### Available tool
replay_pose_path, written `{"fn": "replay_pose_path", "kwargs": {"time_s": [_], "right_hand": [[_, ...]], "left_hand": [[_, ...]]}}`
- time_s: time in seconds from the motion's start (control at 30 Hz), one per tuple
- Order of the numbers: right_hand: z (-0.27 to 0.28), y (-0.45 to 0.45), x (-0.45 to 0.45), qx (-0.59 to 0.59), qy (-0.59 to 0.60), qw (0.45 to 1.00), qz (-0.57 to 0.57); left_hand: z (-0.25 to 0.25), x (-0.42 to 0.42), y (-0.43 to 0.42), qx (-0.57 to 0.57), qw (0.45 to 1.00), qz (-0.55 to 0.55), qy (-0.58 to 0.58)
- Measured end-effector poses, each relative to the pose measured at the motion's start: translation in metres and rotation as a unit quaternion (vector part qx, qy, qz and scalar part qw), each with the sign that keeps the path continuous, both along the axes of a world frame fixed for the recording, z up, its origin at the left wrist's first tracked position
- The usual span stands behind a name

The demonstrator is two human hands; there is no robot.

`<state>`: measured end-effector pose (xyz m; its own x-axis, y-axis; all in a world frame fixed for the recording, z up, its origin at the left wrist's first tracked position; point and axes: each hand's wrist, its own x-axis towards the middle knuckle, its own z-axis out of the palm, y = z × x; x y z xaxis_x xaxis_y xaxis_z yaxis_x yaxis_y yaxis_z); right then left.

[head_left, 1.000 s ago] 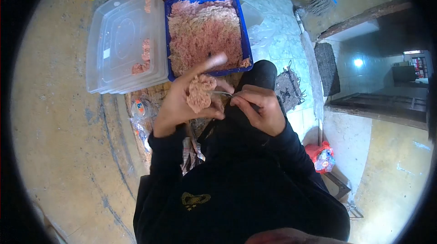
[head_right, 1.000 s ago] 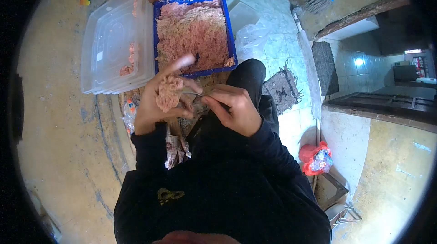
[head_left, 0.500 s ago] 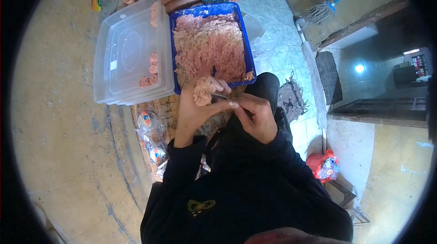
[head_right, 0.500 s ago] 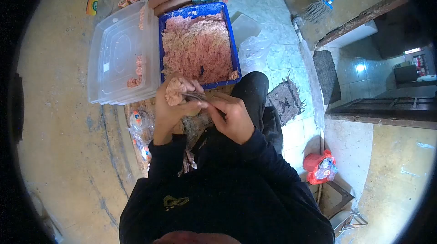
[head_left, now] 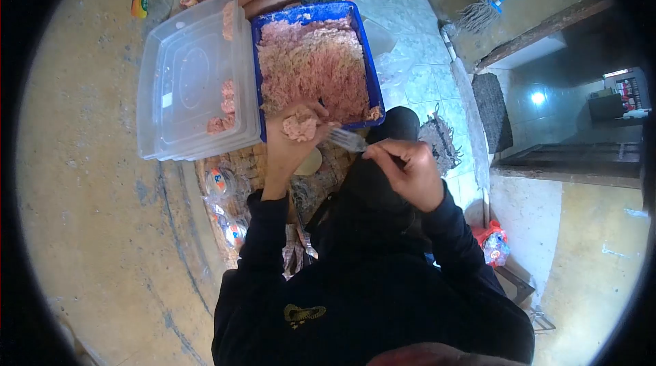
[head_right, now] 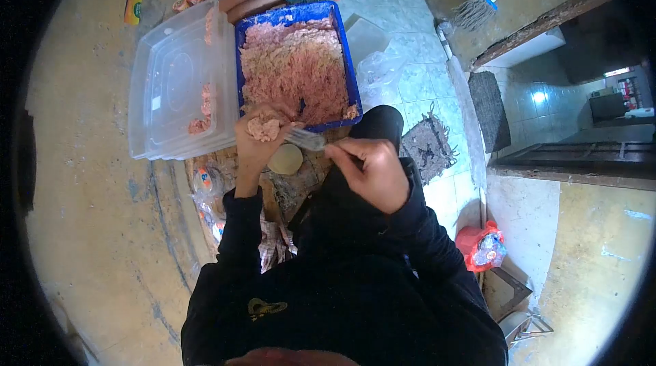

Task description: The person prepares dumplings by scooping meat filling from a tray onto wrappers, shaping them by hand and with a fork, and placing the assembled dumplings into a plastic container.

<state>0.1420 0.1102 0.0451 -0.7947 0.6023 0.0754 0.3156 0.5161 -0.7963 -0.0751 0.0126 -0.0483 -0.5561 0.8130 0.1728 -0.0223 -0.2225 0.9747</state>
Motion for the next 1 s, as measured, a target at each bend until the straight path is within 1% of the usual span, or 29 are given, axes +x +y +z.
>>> {"fn": "replay_pose_path", "kwargs": {"time_s": [0.07, 0.1, 0.13, 0.17, 0.2, 0.27, 0.3, 0.33, 0.37, 0.4, 0.43, 0.47, 0.5, 0.53, 0.57, 0.6, 0.63, 0.67, 0.7, 0.73, 0.77, 0.8, 0.83, 0.87, 0.9, 0.93, 1.0], "right_hand": [[0.0, -0.011, -0.004, -0.05, 0.026, 0.998, -0.001], [-0.003, -0.014, -0.006, -0.049, 0.048, 0.998, -0.015], [-0.002, -0.013, -0.006, -0.049, 0.052, 0.997, -0.016], [0.002, -0.013, -0.007, -0.068, 0.052, 0.996, -0.021], [0.003, -0.013, -0.008, -0.089, 0.051, 0.994, -0.026], [-0.011, -0.011, -0.009, -0.104, 0.07, 0.992, -0.032], [-0.019, -0.011, -0.008, -0.115, 0.084, 0.989, -0.034], [-0.028, -0.011, -0.008, -0.116, 0.084, 0.989, -0.041], [-0.037, -0.01, -0.01, -0.139, 0.111, 0.983, -0.043], [-0.038, -0.009, -0.013, -0.161, 0.139, 0.976, -0.042], [-0.035, -0.007, -0.013, -0.159, 0.141, 0.976, -0.04], [-0.03, -0.005, -0.012, -0.201, 0.132, 0.967, -0.082], [-0.028, -0.003, -0.01, -0.222, 0.123, 0.962, -0.102], [-0.026, -0.001, -0.008, -0.244, 0.114, 0.955, -0.122], [-0.026, 0.008, -0.008, -0.109, 0.134, 0.98, -0.102], [-0.026, 0.018, -0.007, 0.031, 0.152, 0.984, -0.082], [-0.034, 0.025, -0.003, 0.126, 0.128, 0.981, -0.073], [-0.043, 0.028, -0.001, 0.126, 0.126, 0.981, -0.08], [-0.053, 0.03, 0.001, 0.165, 0.033, 0.984, -0.062], [-0.067, 0.031, 0.002, 0.201, -0.06, 0.977, -0.042], [-0.089, 0.031, 0.003, 0.232, -0.113, 0.966, -0.017], [-0.104, 0.025, 0.0, 0.232, -0.114, 0.966, -0.014], [-0.116, 0.014, -0.004, 0.299, -0.198, 0.933, -0.019], [-0.127, 0.008, -0.004, 0.369, -0.278, 0.887, -0.024], [-0.138, 0.003, 0.004, 0.419, -0.302, 0.856, -0.015], [-0.126, 0.008, 0.014, 0.438, -0.292, 0.85, -0.016], [-0.093, 0.018, 0.037, 0.334, -0.281, 0.9, 0.016]], "left_hand": [[0.006, 0.009, 0.007, 0.06, 0.998, -0.004, -0.018], [0.014, 0.012, 0.01, 0.061, 0.998, -0.005, -0.016], [0.023, 0.015, 0.01, 0.044, 0.995, 0.031, 0.089], [0.03, 0.016, 0.011, 0.027, 0.978, 0.067, 0.195], [0.033, 0.017, 0.012, 0.025, 0.978, 0.064, 0.198], [0.033, 0.022, 0.014, 0.02, 0.95, 0.113, 0.29], [0.03, 0.025, 0.013, 0.019, 0.951, 0.104, 0.289], [0.024, 0.027, 0.012, -0.008, 0.949, 0.1, 0.298], [0.019, 0.029, 0.011, -0.033, 0.946, 0.1, 0.307], [0.017, 0.032, 0.01, -0.032, 0.946, 0.1, 0.308], [0.016, 0.035, 0.008, -0.053, 0.921, 0.133, 0.361], [0.013, 0.037, 0.005, -0.076, 0.893, 0.166, 0.412], [0.006, 0.038, 0.001, -0.078, 0.893, 0.169, 0.41], [-0.005, 0.038, -0.006, -0.139, 0.928, 0.134, 0.319], [-0.016, 0.036, -0.01, -0.193, 0.95, 0.094, 0.225], [-0.03, 0.031, -0.018, -0.189, 0.952, 0.09, 0.225], [-0.046, 0.024, -0.031, -0.185, 0.968, 0.066, 0.158], [-0.055, 0.02, -0.038, -0.183, 0.978, 0.043, 0.088], [-0.052, 0.018, -0.039, -0.182, 0.979, 0.04, 0.087], [-0.044, 0.017, -0.039, -0.189, 0.973, 0.011, 0.129], [-0.034, 0.017, -0.04, -0.195, 0.966, -0.016, 0.171], [-0.02, 0.021, -0.037, -0.195, 0.966, -0.014, 0.169], [-0.002, 0.029, -0.03, -0.156, 0.981, -0.01, 0.114], [0.0, 0.03, -0.027, -0.125, 0.988, 0.0, 0.088], [0.001, 0.03, -0.023, -0.094, 0.994, 0.008, 0.063], [-0.015, 0.024, -0.027, -0.072, 0.997, 0.01, 0.02], [-0.022, 0.007, -0.027, -0.044, 0.999, 0.013, -0.025]]}}
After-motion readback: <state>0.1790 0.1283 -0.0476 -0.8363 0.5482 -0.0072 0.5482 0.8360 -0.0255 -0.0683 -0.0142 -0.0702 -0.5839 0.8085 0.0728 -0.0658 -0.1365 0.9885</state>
